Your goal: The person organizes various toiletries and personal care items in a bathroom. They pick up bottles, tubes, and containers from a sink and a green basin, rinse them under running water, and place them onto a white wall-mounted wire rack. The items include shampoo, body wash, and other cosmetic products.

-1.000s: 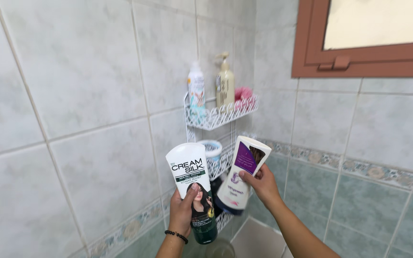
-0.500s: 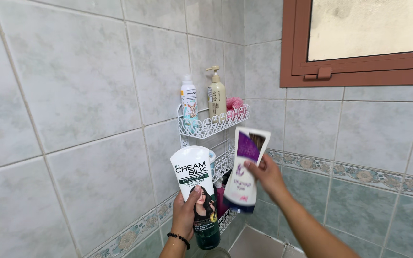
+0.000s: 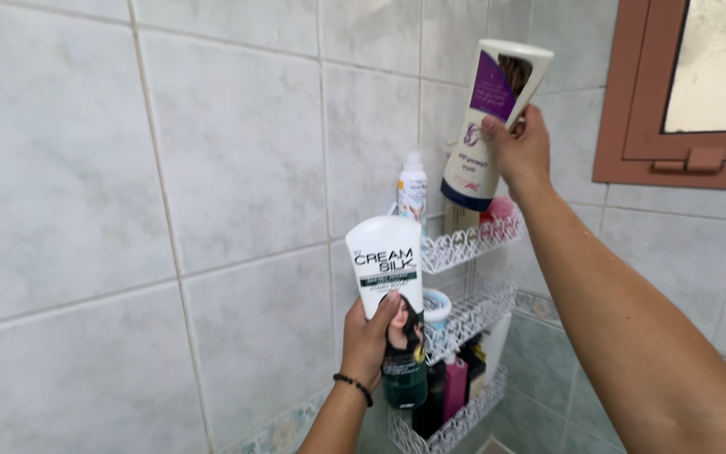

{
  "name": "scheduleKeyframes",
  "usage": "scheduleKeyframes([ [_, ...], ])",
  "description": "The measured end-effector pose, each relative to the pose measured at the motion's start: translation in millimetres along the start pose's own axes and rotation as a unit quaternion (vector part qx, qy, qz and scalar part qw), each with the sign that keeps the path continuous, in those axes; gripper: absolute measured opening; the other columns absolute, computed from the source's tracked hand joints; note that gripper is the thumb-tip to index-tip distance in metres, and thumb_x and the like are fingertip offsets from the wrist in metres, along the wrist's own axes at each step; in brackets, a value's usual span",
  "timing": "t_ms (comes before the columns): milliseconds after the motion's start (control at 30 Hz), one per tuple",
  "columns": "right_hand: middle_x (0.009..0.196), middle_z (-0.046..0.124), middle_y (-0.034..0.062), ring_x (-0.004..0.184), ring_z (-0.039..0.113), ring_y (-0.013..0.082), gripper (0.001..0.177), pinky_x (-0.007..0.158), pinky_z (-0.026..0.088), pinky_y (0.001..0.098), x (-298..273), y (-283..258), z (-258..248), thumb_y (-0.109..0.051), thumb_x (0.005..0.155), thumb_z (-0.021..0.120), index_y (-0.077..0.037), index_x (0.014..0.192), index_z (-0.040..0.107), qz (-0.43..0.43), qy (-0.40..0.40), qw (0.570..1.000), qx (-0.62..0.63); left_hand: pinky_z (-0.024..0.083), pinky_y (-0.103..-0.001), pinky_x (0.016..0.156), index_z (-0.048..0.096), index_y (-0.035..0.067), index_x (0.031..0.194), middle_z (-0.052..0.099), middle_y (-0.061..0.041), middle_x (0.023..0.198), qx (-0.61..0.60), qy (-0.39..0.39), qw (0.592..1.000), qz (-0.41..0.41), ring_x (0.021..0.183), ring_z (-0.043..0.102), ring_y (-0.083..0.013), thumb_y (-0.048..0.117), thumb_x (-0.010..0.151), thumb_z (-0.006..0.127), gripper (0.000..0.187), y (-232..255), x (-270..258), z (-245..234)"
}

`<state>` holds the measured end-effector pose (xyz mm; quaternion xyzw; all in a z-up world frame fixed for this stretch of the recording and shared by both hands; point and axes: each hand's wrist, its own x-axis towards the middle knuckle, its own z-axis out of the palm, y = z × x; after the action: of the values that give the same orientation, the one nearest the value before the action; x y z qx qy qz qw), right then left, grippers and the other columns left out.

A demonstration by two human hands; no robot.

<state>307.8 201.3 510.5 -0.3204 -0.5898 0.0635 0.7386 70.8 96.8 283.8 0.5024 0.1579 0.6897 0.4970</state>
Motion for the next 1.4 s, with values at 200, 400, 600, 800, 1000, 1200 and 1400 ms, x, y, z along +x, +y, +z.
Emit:
scheduleKeyframes([
  [200,0.102,0.073,0.0111,0.086,0.071,0.0170,0.039,0.076,0.058,0.0324,15.1,50.4,37.6,-0.023,0.095,0.074,-0.003,0.124,0.057,0.046,-0.036,0.997,-0.044,0.057,-0.032,0.060,0.064,0.003,0.097,0.069,-0.006,0.078,-0.037,-0.014,0.999,-0.014,0.064,0.066,-0.0174,0.027,0.091,0.067,0.025,37.0,36.8,22.7],
  [400,0.109,0.074,0.0133,0.095,0.072,0.0198,0.050,0.081,0.057,0.0331,9.1,94.7,52.2,-0.030,0.093,0.073,-0.002,0.132,0.057,0.113,-0.126,0.983,-0.065,0.057,-0.025,0.069,0.068,0.003,0.103,0.073,-0.003,0.088,0.026,0.024,0.999,0.011,0.077,0.068,-0.0089,0.028,0.091,0.070,0.027,33.3,38.6,13.7],
  [600,0.115,0.074,0.0128,0.100,0.070,0.0211,0.063,0.080,0.054,0.0374,2.7,117.0,42.8,-0.035,0.091,0.072,-0.004,0.142,0.051,0.174,-0.191,0.964,-0.059,0.056,-0.027,0.066,0.066,0.002,0.103,0.070,-0.004,0.084,0.020,0.027,0.999,-0.002,0.073,0.066,-0.0110,0.029,0.093,0.069,0.029,22.2,42.1,7.4],
  [800,0.116,0.070,0.0145,0.103,0.068,0.0206,0.074,0.084,0.055,0.0353,-6.1,126.0,27.0,-0.040,0.090,0.079,-0.002,0.144,0.045,0.104,-0.146,0.980,-0.091,0.057,-0.027,0.067,0.066,0.000,0.106,0.069,-0.006,0.086,0.020,0.008,1.000,0.008,0.073,0.066,-0.0112,0.028,0.097,0.069,0.030,11.2,47.0,9.7],
  [1000,0.110,0.072,0.0092,0.094,0.068,0.0180,0.040,0.080,0.057,0.0319,-61.4,110.9,-8.6,-0.032,0.100,0.072,-0.002,0.123,0.063,-0.007,-0.116,0.993,-0.035,0.059,-0.030,0.063,0.065,0.001,0.108,0.073,-0.009,0.090,-0.006,-0.002,1.000,-0.021,0.072,0.070,-0.0149,0.033,0.096,0.064,0.035,12.9,54.2,21.6],
  [1200,0.101,0.072,-0.0035,0.082,0.063,0.0068,0.061,0.075,0.055,0.0257,-167.8,29.1,-28.9,-0.017,0.078,0.081,-0.013,0.134,0.058,0.139,-0.427,0.893,0.001,0.057,-0.028,0.081,0.066,-0.002,0.121,0.074,-0.008,0.105,0.088,-0.022,0.995,0.041,0.091,0.069,-0.0123,0.047,0.100,0.054,0.055,-5.9,66.5,56.9],
  [1400,0.099,0.070,0.0004,0.088,0.064,0.0099,0.050,0.077,0.055,0.0275,-142.4,28.0,-58.3,-0.015,0.076,0.088,-0.006,0.119,0.064,0.086,-0.227,0.968,-0.062,0.043,-0.035,0.109,0.058,0.008,0.136,0.064,-0.010,0.132,0.216,-0.029,0.965,0.145,0.123,0.059,-0.0195,0.048,0.105,0.046,0.052,-17.1,81.4,77.9],
])
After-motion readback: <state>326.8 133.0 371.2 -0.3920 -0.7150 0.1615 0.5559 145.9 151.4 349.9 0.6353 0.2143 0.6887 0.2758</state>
